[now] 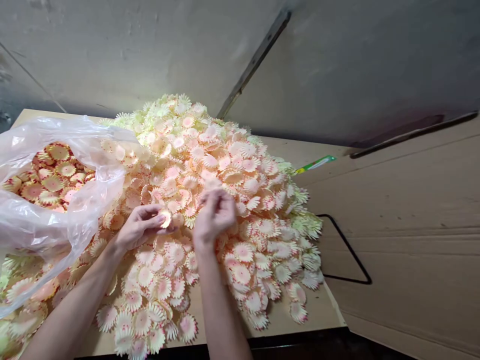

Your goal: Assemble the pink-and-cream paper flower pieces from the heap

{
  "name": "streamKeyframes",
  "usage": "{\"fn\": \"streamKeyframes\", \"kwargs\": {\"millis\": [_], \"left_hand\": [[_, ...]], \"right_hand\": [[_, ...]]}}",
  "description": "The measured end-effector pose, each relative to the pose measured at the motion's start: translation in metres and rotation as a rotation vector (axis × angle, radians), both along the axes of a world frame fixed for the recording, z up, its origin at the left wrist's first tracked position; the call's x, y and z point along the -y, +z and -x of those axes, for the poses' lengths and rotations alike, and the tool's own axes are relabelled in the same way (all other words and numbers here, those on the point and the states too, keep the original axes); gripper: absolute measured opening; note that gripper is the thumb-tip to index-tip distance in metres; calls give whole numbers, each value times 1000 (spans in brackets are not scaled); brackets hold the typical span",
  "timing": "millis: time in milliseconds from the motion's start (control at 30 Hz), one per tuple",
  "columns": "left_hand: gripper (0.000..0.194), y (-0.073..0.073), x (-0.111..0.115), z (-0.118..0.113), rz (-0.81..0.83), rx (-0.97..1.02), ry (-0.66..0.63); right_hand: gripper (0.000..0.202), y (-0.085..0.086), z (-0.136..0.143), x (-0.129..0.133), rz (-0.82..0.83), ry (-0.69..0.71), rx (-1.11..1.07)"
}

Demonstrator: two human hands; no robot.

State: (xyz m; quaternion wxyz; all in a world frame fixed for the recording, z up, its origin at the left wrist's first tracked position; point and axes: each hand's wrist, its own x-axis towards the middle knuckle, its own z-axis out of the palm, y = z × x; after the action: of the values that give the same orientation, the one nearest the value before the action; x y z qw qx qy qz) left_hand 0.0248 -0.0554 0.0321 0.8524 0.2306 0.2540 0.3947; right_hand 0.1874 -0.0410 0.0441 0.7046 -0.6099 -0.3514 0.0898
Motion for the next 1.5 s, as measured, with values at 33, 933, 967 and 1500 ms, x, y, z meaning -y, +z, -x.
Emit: {"fn": "streamKeyframes", "kwargs": {"millis": [33,933,967,1500], "left_hand": [[30,1,0,4,-10,-7,-35],[40,-4,-14,2,-68,-213,386],[39,-4,-14,2,-77,-225,386],[41,-9,-11,0,-237,-501,423]], "right_hand": [[32,1,-7,-2,-32,-50,-5],[17,-8,13,14,38,475,127],[14,-7,13,15,46,498,156],[11,2,21,18,82,756,510]]}}
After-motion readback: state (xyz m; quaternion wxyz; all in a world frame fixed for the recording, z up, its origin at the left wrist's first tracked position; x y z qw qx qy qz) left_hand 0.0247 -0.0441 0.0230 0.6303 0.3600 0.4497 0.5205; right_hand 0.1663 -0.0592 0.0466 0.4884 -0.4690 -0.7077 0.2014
